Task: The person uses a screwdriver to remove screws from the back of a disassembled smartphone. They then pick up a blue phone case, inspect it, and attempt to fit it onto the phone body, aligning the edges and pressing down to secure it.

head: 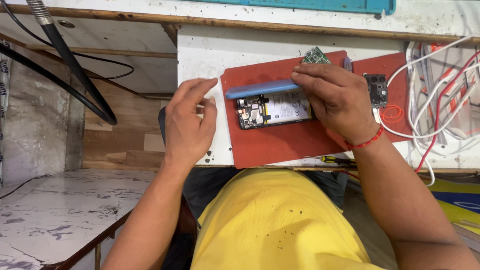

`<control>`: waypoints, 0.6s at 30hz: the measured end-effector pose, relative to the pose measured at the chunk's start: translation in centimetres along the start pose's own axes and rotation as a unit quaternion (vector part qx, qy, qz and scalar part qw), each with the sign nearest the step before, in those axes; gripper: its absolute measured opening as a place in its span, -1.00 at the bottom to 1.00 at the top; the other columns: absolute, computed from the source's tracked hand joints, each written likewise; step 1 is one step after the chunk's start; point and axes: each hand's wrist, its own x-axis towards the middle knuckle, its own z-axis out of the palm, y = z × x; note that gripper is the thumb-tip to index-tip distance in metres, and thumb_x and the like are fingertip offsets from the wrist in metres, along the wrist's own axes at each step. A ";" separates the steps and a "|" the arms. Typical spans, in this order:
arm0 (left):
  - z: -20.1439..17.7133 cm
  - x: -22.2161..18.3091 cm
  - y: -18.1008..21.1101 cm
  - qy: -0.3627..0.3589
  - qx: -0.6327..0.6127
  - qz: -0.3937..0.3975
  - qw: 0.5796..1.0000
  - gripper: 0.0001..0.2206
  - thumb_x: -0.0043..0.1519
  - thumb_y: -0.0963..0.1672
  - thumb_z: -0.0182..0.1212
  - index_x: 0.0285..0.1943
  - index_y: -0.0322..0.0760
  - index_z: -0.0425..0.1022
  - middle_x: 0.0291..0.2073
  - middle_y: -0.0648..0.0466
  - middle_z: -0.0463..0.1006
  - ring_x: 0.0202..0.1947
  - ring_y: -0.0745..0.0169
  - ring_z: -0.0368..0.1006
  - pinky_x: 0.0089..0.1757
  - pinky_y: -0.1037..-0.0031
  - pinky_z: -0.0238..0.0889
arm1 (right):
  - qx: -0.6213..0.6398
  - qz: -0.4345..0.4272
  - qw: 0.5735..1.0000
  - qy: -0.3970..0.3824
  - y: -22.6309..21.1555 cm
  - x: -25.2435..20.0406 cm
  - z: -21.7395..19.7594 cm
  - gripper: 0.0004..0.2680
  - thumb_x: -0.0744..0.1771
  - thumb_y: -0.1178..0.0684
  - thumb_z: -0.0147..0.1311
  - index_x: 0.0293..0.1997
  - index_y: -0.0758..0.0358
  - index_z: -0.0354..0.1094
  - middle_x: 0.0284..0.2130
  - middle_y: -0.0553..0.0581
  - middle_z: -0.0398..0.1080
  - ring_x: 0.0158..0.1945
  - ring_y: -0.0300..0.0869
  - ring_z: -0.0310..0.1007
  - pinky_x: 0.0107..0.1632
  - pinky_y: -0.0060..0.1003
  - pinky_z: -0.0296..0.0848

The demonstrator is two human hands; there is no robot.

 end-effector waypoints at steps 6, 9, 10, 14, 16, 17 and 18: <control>-0.4 0.5 -0.7 -0.029 0.065 0.240 0.968 -0.69 0.23 -0.26 0.35 0.16 -0.28 0.54 0.08 -0.05 0.59 0.00 0.05 0.61 -0.04 0.39 0.53 | 0.029 -0.028 0.999 0.016 0.5 -0.1 1.1 -0.75 0.32 0.37 0.15 0.07 0.22 0.50 0.04 0.16 0.52 0.14 0.00 0.57 0.17 -0.18 0.59; 0.2 1.0 -1.9 -0.023 0.077 0.281 0.956 -0.70 0.22 -0.28 0.33 0.14 -0.31 0.55 0.01 -0.05 0.62 0.00 -0.01 0.61 -0.03 0.36 0.53 | 0.051 -0.022 0.998 0.013 0.1 0.3 1.9 -0.74 0.31 0.36 0.21 0.08 0.21 0.49 0.05 0.14 0.52 0.17 0.02 0.55 0.20 -0.17 0.56; 0.4 1.0 -2.2 -0.026 0.073 0.286 0.955 -0.71 0.22 -0.30 0.32 0.13 -0.34 0.55 -0.02 -0.05 0.63 -0.02 -0.02 0.61 -0.05 0.35 0.53 | 0.024 -0.027 0.999 0.031 -0.3 0.3 1.8 -0.72 0.28 0.35 0.24 0.07 0.25 0.48 0.03 0.20 0.49 0.13 0.08 0.52 0.15 -0.13 0.54; 1.0 0.6 -2.4 -0.010 0.073 0.263 0.962 -0.77 0.23 -0.30 0.31 0.06 -0.37 0.55 -0.13 -0.07 0.63 -0.18 -0.02 0.62 -0.18 0.33 0.50 | -0.119 -0.030 0.985 0.122 -3.1 -0.6 1.3 -0.70 0.18 0.26 0.38 -0.03 0.27 0.47 -0.13 0.27 0.41 -0.05 0.17 0.38 -0.05 -0.02 0.42; 1.1 0.8 -1.9 0.010 0.077 0.268 0.960 -0.80 0.24 -0.28 0.32 0.02 -0.36 0.55 -0.17 -0.06 0.63 -0.23 -0.04 0.61 -0.22 0.32 0.48 | -0.126 -0.024 0.982 0.141 -4.1 -1.4 1.4 -0.72 0.22 0.23 0.43 -0.02 0.23 0.47 -0.17 0.21 0.40 -0.10 0.10 0.36 -0.10 -0.06 0.39; 1.0 0.9 -1.5 0.009 0.068 0.254 0.965 -0.82 0.25 -0.28 0.32 0.01 -0.37 0.56 -0.20 -0.07 0.62 -0.27 -0.02 0.59 -0.24 0.33 0.45 | -0.087 -0.014 0.988 0.130 -4.4 -1.7 1.9 -0.73 0.27 0.24 0.43 0.02 0.22 0.48 -0.15 0.18 0.39 -0.09 0.04 0.38 -0.10 -0.12 0.40; 0.9 1.1 -1.1 0.008 0.060 0.240 0.969 -0.84 0.26 -0.27 0.32 0.00 -0.38 0.56 -0.23 -0.08 0.61 -0.31 -0.01 0.58 -0.27 0.34 0.43 | -0.048 -0.005 0.992 0.119 -4.4 -1.9 2.2 -0.75 0.32 0.24 0.43 0.07 0.20 0.48 -0.14 0.14 0.39 -0.07 -0.02 0.40 -0.11 -0.18 0.40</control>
